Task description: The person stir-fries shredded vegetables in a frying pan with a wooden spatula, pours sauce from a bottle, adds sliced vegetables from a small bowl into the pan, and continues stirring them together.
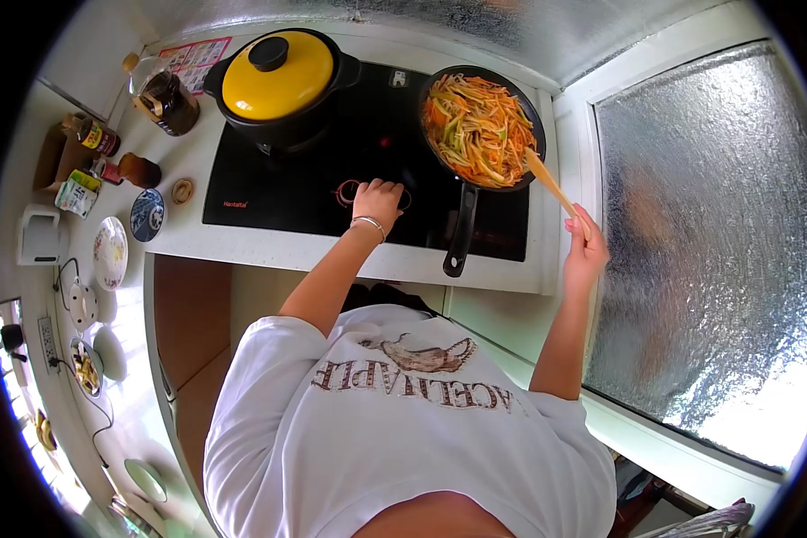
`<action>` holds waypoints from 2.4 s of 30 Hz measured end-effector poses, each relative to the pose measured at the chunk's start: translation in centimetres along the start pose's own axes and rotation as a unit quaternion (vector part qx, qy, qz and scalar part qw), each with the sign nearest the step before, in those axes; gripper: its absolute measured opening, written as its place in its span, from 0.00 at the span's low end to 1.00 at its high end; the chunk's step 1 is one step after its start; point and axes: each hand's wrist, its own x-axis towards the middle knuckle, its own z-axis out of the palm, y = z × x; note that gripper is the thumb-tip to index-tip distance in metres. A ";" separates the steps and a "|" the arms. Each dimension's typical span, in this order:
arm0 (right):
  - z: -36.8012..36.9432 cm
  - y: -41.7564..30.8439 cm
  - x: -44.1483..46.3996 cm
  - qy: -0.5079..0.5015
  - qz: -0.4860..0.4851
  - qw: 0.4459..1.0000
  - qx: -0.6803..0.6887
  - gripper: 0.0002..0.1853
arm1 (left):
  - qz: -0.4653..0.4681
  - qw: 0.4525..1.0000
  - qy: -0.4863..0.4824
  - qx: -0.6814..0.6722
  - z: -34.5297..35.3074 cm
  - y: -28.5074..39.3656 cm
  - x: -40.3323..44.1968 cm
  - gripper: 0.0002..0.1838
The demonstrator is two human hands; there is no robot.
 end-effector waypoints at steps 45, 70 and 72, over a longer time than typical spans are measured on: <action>14.6 -1.0 8.7 -0.057 0.033 0.989 0.132 0.10 | -0.216 0.553 -0.235 -0.769 -2.0 10.7 -5.8 0.15; 8.4 -2.7 6.1 -0.282 -0.260 0.918 -0.104 0.10 | -0.225 0.537 -0.228 -0.781 -1.8 11.1 -5.9 0.15; 9.6 -1.3 6.8 -0.206 -0.272 0.936 -0.083 0.09 | -0.227 0.541 -0.227 -0.777 -2.2 11.3 -6.0 0.15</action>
